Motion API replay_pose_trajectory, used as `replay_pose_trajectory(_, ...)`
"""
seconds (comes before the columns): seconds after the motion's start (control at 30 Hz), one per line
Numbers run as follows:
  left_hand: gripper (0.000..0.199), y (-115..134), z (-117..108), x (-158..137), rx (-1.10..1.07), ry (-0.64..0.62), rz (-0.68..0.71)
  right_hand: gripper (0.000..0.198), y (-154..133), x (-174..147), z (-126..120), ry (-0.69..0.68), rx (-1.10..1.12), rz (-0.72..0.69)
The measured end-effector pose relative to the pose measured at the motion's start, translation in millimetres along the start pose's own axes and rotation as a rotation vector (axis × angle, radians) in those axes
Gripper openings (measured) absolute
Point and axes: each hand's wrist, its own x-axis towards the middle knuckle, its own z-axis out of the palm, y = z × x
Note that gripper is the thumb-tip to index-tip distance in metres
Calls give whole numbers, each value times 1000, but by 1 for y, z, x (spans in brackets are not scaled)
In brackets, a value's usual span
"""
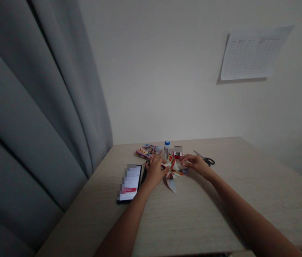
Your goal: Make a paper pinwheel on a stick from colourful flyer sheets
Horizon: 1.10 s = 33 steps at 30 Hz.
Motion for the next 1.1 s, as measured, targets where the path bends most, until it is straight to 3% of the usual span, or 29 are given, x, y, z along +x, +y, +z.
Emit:
replay_pose_trajectory(0.13,20,3,1,1,-36,58,-12,22,-5,-2,5,-23,-12,-33)
replay_pose_trajectory(0.43,16,3,8,2,-126,128,52,26,-3,-2,22,-112,-63,33)
replay_pose_trajectory(0.77,16,6,10,1,-149,115,40,26,-6,-5,28,-60,-38,96)
replay_pose_trajectory(0.97,29,5,8,1,-67,70,-20,28,-2,-3,25,-53,-28,52)
replay_pose_trajectory(1.1,24,4,10,1,-36,53,-26,30,1,-3,25,-61,-31,58)
